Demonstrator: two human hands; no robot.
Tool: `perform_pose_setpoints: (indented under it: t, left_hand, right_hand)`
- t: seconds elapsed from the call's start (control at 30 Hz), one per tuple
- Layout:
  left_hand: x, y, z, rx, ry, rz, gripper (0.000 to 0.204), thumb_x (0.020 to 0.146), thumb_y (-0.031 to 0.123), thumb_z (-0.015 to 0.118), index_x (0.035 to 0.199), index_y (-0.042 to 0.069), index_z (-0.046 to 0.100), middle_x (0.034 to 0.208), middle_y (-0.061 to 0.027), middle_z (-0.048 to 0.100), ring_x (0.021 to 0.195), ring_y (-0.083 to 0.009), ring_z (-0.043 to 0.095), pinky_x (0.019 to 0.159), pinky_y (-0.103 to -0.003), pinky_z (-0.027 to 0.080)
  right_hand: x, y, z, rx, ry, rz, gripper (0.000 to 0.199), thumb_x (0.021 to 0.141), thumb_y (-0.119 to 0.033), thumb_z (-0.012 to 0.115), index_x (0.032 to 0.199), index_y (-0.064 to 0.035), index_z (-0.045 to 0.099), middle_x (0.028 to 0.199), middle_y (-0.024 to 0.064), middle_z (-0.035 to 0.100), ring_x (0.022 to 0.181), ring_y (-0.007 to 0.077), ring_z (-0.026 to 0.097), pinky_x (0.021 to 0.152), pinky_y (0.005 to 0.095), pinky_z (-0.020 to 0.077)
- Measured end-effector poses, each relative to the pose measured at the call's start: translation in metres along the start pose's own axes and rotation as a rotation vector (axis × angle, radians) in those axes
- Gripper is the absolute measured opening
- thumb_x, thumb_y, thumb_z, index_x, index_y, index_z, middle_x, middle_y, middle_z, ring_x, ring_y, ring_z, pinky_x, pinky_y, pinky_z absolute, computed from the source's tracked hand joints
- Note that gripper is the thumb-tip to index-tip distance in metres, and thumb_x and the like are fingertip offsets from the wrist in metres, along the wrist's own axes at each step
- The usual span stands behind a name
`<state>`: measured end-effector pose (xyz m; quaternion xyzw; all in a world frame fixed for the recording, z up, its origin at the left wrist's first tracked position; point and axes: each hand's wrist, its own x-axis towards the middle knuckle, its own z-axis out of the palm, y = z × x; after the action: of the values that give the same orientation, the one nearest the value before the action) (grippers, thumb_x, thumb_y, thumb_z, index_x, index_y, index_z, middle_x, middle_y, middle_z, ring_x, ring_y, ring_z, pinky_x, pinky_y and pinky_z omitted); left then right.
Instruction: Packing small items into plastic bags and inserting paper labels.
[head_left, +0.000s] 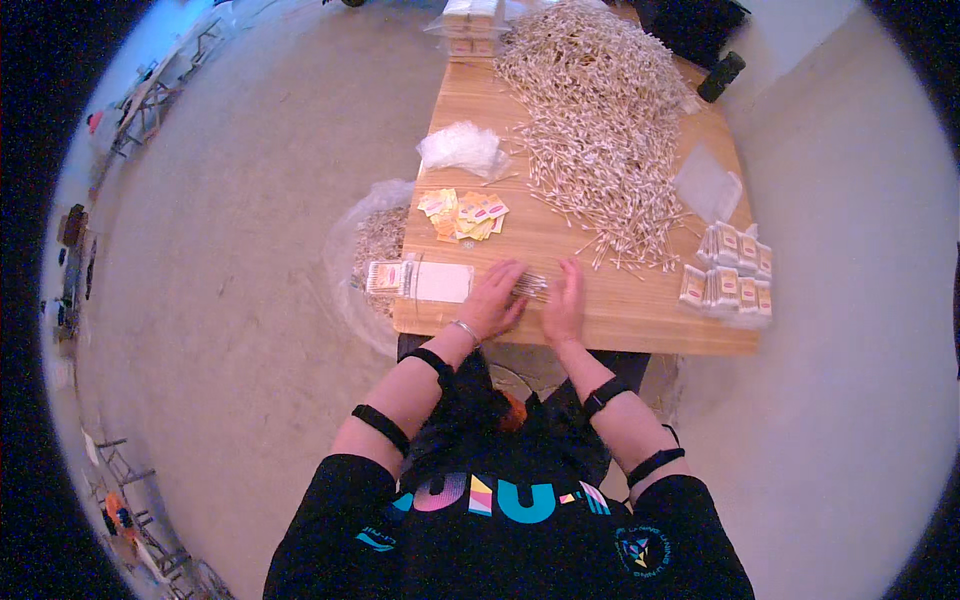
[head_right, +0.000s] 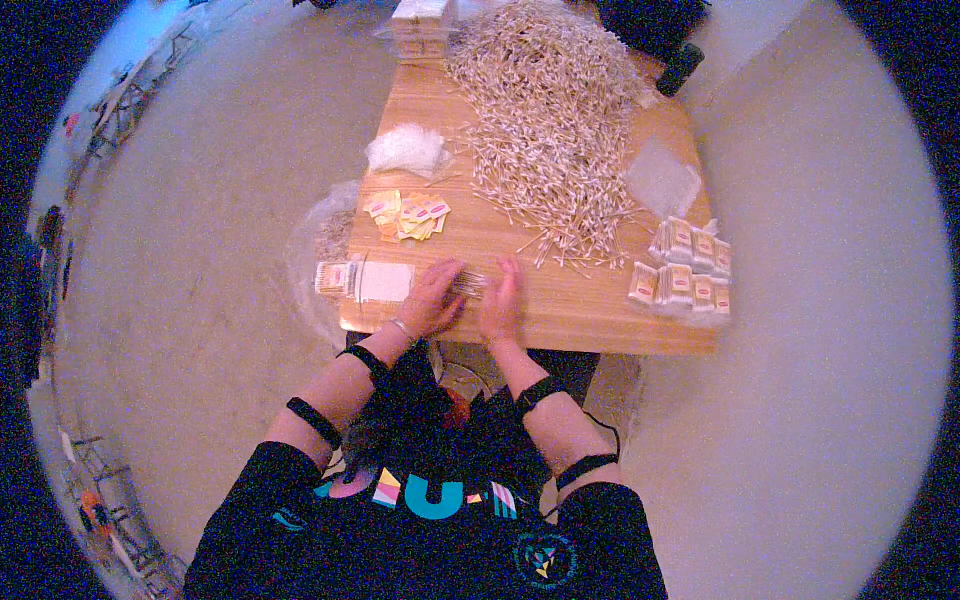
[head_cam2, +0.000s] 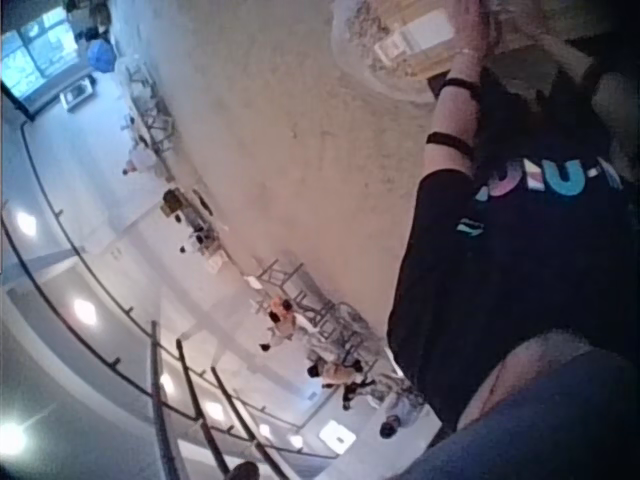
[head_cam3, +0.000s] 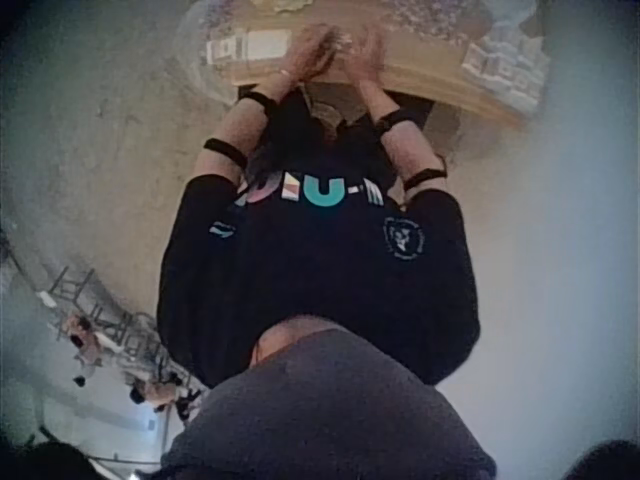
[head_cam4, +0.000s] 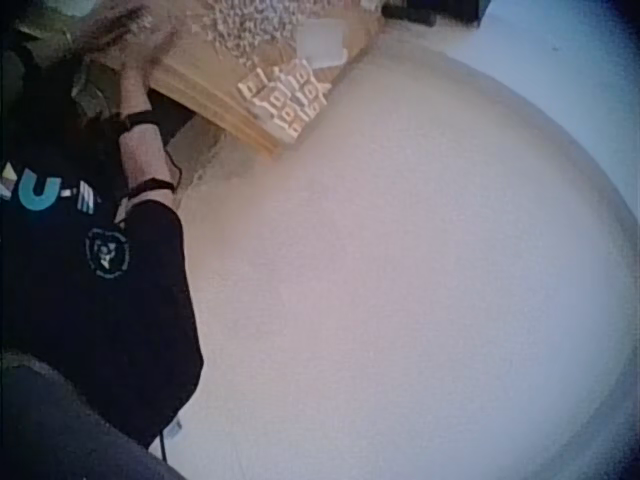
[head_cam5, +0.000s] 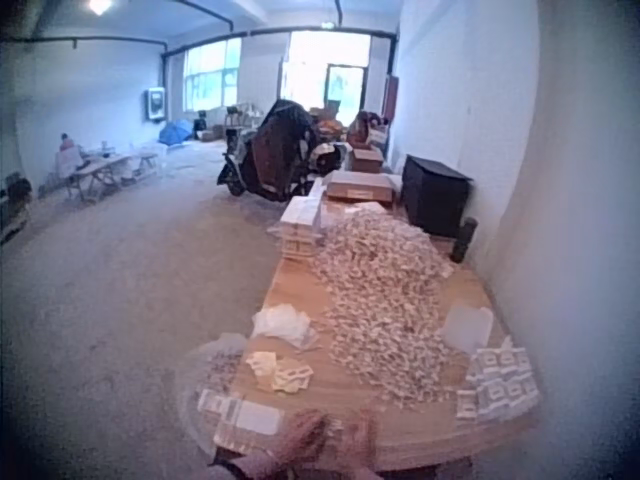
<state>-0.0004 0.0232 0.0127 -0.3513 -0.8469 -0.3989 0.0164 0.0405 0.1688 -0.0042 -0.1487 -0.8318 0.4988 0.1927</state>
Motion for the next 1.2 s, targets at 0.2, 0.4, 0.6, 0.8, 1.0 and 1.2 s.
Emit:
perform_pose_setpoints:
  t: [0.2,0.4,0.6,0.8,1.0,1.2]
  left_hand:
    - [-0.003,-0.009,0.001,-0.098,0.080,-0.049,0.047,0.081,0.009,0.053,0.125,0.001,0.041,0.123,-0.0210,0.047,0.117,-0.0354,0.042,0.100,-0.039,0.034]
    - [0.000,-0.006,0.003,-0.309,0.290,-0.324,0.036,0.088,0.012,0.042,0.122,0.000,0.045,0.118,-0.0206,0.052,0.111,-0.0338,0.049,0.095,-0.037,0.037]
    - [0.003,-0.008,0.002,-0.387,0.410,-0.371,0.035,0.089,0.011,0.041,0.121,-0.001,0.047,0.119,-0.0205,0.052,0.112,-0.0332,0.049,0.095,-0.036,0.038]
    - [0.000,-0.012,0.007,-0.154,0.251,-0.185,0.040,0.082,0.009,0.048,0.121,0.000,0.046,0.122,-0.0190,0.050,0.117,-0.0339,0.043,0.102,-0.039,0.032]
    - [0.003,0.003,-0.004,0.055,0.060,0.074,0.052,0.073,0.015,0.061,0.121,0.002,0.045,0.122,-0.0163,0.047,0.119,-0.0333,0.039,0.106,-0.044,0.025]
    - [0.000,0.005,-0.009,0.019,-0.035,0.049,0.053,0.071,0.015,0.064,0.119,0.001,0.046,0.121,-0.0164,0.047,0.118,-0.0332,0.039,0.105,-0.043,0.027]
  right_hand:
    - [0.002,-0.019,0.017,-0.077,-0.141,-0.127,0.049,0.083,-0.010,0.045,0.129,0.0028,0.032,0.138,0.0214,0.026,0.131,0.0353,0.021,0.108,0.0411,0.0173]
    - [-0.012,-0.023,0.008,-0.860,-0.525,-0.373,0.071,0.082,-0.030,0.050,0.134,0.0082,0.021,0.143,0.0241,0.015,0.135,0.0358,0.011,0.109,0.0456,0.0099]
    - [0.007,-0.036,0.011,-0.895,-0.523,-0.377,0.074,0.083,-0.039,0.047,0.135,0.0065,0.021,0.144,0.0228,0.014,0.135,0.0345,0.011,0.109,0.0448,0.0086]
    - [-0.004,-0.034,0.002,-1.000,-0.588,-0.466,0.069,0.082,-0.035,0.048,0.135,0.0039,0.025,0.143,0.0203,0.020,0.134,0.0333,0.015,0.109,0.0440,0.0110]
    - [0.024,-0.005,-0.019,-0.802,-0.255,-0.466,0.041,0.081,-0.027,0.053,0.112,-0.0011,0.049,0.114,0.0181,0.048,0.113,0.0325,0.042,0.096,0.0449,0.0315]
    - [0.079,-0.003,-0.044,-0.835,-0.020,-0.091,0.027,0.079,-0.021,0.057,0.098,-0.0016,0.054,0.093,0.0153,0.056,0.093,0.0322,0.052,0.082,0.0433,0.0408]
